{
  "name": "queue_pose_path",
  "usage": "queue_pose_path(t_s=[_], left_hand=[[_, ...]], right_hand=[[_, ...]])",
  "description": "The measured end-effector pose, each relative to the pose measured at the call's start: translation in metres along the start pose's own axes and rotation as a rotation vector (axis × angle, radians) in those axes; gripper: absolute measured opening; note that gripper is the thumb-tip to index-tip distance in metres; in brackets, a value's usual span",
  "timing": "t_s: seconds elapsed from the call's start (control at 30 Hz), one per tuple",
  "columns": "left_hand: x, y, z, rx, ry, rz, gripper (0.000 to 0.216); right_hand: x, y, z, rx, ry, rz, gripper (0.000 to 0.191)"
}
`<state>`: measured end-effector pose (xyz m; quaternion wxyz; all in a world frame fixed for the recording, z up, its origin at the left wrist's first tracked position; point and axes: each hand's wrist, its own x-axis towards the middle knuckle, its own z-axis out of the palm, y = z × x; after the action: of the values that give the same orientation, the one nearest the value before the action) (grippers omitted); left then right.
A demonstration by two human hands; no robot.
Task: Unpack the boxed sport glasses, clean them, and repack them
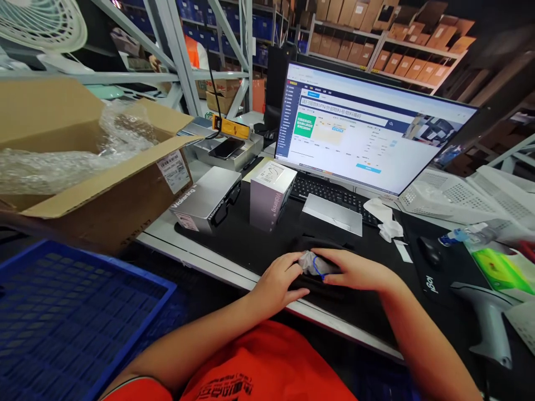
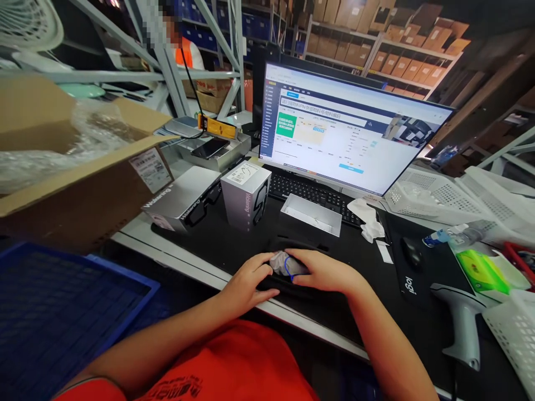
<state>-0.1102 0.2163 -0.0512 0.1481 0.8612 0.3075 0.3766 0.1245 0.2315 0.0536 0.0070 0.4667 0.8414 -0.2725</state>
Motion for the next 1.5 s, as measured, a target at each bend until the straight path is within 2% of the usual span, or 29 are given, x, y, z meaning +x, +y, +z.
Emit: queue_pose_path(t_s=[0.07, 0.13, 0.23, 0.3, 0.37, 0.43, 0.53, 0.7, 0.87, 1.1, 1.17, 1.23, 1.3, 1.37, 1.43, 1.5], left_hand=[[0.004, 0.000, 0.000, 0.043, 0.016, 0.032, 0.032], [0.008, 0.001, -0.001, 0.126, 0.012, 0.016, 0.043], [0.012, 0.003, -0.002, 0.250, -0.049, -0.050, 0.070], [0.014, 0.004, -0.001, 0.301, -0.071, -0.071, 0.075], [0.014, 0.005, 0.000, 0.328, -0.057, -0.074, 0.068], [0.014, 0.005, 0.003, 0.340, -0.032, -0.078, 0.058], [0.014, 0.006, 0.005, 0.337, -0.032, -0.100, 0.050], [0.012, 0.005, 0.004, 0.334, -0.086, -0.034, 0.044], [0.010, 0.004, -0.004, 0.349, -0.081, 0.084, 0.039], [0.020, 0.004, -0.010, 0.362, 0.005, 0.209, 0.050], [0.029, 0.007, -0.012, 0.336, -0.032, 0.214, 0.065], [0.040, 0.010, -0.012, 0.338, -0.123, 0.202, 0.089], [0.049, 0.014, -0.012, 0.360, -0.201, 0.169, 0.105], [0.056, 0.015, -0.011, 0.371, -0.236, 0.131, 0.110], [0.059, 0.015, -0.009, 0.360, -0.246, 0.099, 0.109], [0.060, 0.015, -0.008, 0.346, -0.249, 0.083, 0.105]], right_hand=[[-0.024, 0.008, -0.001, 0.103, 0.072, 0.008, 0.069], [-0.048, 0.011, 0.008, 0.090, 0.191, 0.067, 0.063], [-0.074, 0.013, 0.033, 0.027, 0.370, 0.139, 0.042], [-0.081, 0.014, 0.052, 0.006, 0.448, 0.138, 0.037], [-0.079, 0.015, 0.069, -0.017, 0.498, 0.123, 0.043], [-0.072, 0.014, 0.080, -0.065, 0.545, 0.104, 0.058], [-0.056, 0.005, 0.087, -0.146, 0.597, 0.063, 0.069], [-0.028, -0.018, 0.082, -0.182, 0.483, -0.002, 0.061], [-0.010, -0.030, 0.080, -0.131, 0.484, 0.128, 0.053], [-0.013, -0.037, 0.088, -0.178, 0.654, 0.147, 0.059], [-0.024, -0.031, 0.094, -0.088, 0.706, 0.041, 0.050], [-0.040, -0.020, 0.103, 0.006, 0.825, -0.059, 0.036], [-0.056, -0.005, 0.113, 0.056, 1.026, 0.016, 0.025], [-0.069, 0.010, 0.123, 0.093, 1.177, 0.213, 0.022], [-0.074, 0.021, 0.131, 0.156, 1.165, 0.326, 0.029], [-0.073, 0.026, 0.134, 0.200, 1.072, 0.306, 0.038]])
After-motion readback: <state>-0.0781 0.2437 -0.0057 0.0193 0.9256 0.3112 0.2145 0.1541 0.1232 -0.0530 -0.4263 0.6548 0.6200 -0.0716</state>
